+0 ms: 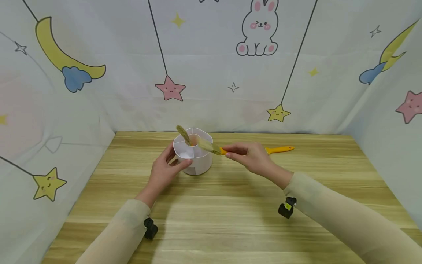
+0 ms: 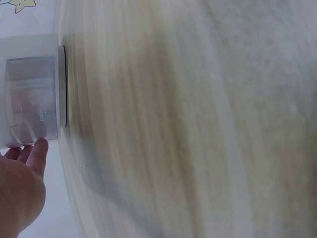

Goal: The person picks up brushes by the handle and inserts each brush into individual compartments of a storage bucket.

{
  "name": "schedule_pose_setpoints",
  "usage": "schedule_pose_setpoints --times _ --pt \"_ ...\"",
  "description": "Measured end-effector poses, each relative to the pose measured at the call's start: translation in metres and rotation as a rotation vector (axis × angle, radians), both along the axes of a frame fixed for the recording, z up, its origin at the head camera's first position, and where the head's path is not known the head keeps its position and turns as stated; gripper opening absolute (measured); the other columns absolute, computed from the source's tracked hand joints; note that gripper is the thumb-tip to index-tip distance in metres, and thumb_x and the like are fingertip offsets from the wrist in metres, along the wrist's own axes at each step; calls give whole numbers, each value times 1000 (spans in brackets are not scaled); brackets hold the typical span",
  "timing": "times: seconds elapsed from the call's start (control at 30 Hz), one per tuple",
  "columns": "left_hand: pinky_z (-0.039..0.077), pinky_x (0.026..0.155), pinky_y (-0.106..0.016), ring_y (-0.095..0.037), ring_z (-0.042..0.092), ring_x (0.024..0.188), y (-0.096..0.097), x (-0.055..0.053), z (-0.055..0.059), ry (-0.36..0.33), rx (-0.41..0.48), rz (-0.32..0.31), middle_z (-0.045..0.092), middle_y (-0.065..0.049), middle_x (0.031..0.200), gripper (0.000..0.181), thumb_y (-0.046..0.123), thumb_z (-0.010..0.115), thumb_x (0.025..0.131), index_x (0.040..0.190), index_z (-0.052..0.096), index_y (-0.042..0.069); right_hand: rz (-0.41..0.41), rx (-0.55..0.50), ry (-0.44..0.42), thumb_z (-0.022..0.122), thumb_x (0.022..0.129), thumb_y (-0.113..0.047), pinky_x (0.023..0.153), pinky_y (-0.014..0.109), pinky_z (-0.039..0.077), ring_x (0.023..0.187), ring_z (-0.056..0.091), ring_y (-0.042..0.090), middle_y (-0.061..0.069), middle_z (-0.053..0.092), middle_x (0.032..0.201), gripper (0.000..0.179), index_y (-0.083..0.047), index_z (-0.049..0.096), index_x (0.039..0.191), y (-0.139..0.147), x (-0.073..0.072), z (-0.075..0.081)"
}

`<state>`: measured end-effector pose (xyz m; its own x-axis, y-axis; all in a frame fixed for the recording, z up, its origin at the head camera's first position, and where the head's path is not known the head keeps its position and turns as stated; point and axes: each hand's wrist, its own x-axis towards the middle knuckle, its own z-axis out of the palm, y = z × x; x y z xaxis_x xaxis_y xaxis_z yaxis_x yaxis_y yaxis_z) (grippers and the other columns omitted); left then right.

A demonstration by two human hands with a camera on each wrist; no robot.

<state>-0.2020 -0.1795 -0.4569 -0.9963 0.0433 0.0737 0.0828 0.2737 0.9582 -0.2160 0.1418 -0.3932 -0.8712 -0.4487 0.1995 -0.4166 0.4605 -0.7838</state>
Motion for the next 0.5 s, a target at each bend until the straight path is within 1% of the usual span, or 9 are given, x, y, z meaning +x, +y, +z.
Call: schedule_pose_setpoints --times 0.17,0.33,0.5 --pt "45 121 -48 -27 40 156 0 0 0 -5 -10 -2 39 -6 170 96 28 88 92 170 32 22 7 -84 -78 76 102 -19 91 33 65 110 76 20 5 78 124 28 -13 80 129 -22 -3 13" --pt "45 121 -48 -27 40 156 0 0 0 -11 -16 -2 39 -4 170 97 31 88 92 170 32 24 30 -155 -96 77 101 -17 93 33 64 112 75 20 5 78 124 28 -12 80 129 -41 -6 21" --pt "45 121 -49 -27 40 156 0 0 0 -5 -10 -6 40 -3 170 94 32 87 93 170 33 25 70 -215 -77 75 102 -13 95 34 64 112 75 21 7 78 125 29 -7 78 130 -56 -9 25"
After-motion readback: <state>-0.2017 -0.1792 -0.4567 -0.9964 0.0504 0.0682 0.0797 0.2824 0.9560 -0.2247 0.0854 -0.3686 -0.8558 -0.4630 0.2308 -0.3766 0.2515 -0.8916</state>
